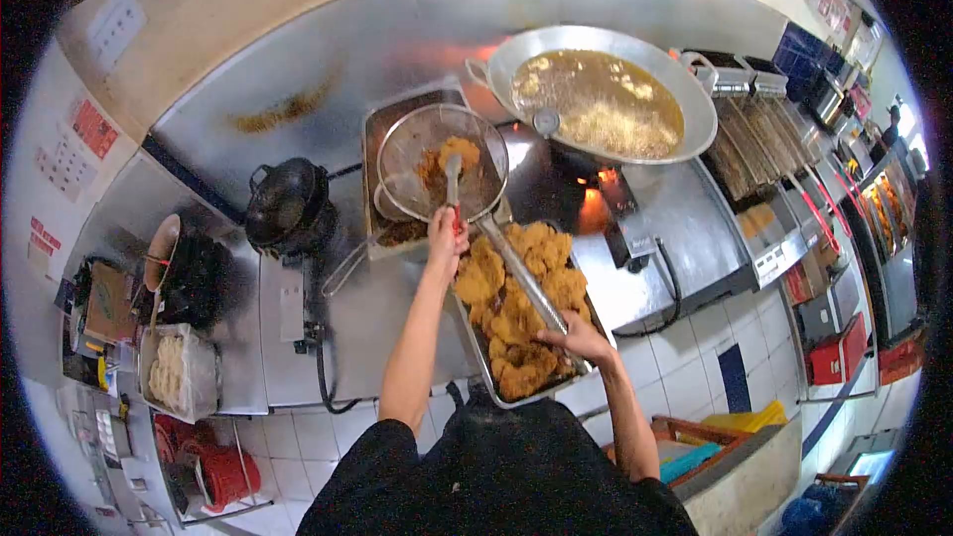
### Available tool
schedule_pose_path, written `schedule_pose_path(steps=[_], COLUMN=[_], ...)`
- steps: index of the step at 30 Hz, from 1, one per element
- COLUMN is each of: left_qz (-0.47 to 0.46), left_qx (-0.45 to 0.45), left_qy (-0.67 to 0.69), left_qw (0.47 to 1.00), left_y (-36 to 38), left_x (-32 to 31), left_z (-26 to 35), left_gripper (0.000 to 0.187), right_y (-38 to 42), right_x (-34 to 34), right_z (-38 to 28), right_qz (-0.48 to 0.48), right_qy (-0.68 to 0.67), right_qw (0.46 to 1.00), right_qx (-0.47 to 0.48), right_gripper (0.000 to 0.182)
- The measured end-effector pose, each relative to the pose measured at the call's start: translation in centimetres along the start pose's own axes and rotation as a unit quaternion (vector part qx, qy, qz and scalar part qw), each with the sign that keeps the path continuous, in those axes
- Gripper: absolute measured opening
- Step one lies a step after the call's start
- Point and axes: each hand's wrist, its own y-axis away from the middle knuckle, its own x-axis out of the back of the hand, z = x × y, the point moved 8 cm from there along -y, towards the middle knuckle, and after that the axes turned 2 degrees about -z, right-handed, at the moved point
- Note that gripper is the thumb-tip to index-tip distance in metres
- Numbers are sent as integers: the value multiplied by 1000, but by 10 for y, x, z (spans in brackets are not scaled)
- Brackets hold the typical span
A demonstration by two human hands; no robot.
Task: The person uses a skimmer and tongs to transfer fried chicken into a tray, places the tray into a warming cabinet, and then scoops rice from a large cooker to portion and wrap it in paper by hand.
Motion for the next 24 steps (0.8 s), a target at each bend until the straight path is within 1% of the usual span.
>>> schedule_pose_path(steps=[1,3,4,6,8,10,12,13,15,16,17,18,19,21,22,24], left_qz=[-8,1,5,19,36,23,21,20,-7,-4,-42,-76,-67,-82,-90,-84], left_qx=[-5,-6,-12,15,47,73,112,108,126,120,64,8,3,21,17,-4], left_qy=[-17,-35,-53,-118,-158,-199,-205,-203,-284,-280,-385,-485,-482,-644,-658,-664], left_qw=[1000,999,998,993,986,977,972,973,950,952,920,871,874,761,747,743], left_y=[12,48,69,113,157,193,223,234,247,240,228,223,219,205,204,206], left_x=[1,1,0,9,14,19,30,33,32,37,40,35,29,6,-4,-8], left_z=[5,13,22,31,39,41,29,25,13,5,-4,-7,-4,6,18,42], left_gripper=[19,20,21,24,26,33,33,33,32,32,30,28,28,29,28,27], right_y=[5,-4,1,18,22,22,26,28,32,34,33,27,22,9,3,10], right_x=[-1,-5,-5,-9,-7,-6,-4,-3,-1,-1,-1,1,-2,6,3,-1], right_z=[-3,6,-1,-22,-28,-24,-25,-28,-42,-51,-57,-56,-57,-68,-73,-92], right_qz=[-3,-38,-39,-64,-70,-89,-83,-78,-66,-60,-57,-54,-60,-9,-11,25], right_qy=[-8,-30,-33,-148,-156,-155,-164,-173,-146,-145,-143,-129,-121,-49,-29,-1], right_qw=[1000,999,999,986,985,984,983,982,987,987,988,990,991,998,999,999], right_qx=[-21,7,7,-29,-25,-24,-16,-10,-17,-18,-19,-22,-20,26,30,41], right_gripper=[29,30,30,31,32,33,31,29,29,27,27,28,28,28,24,28])
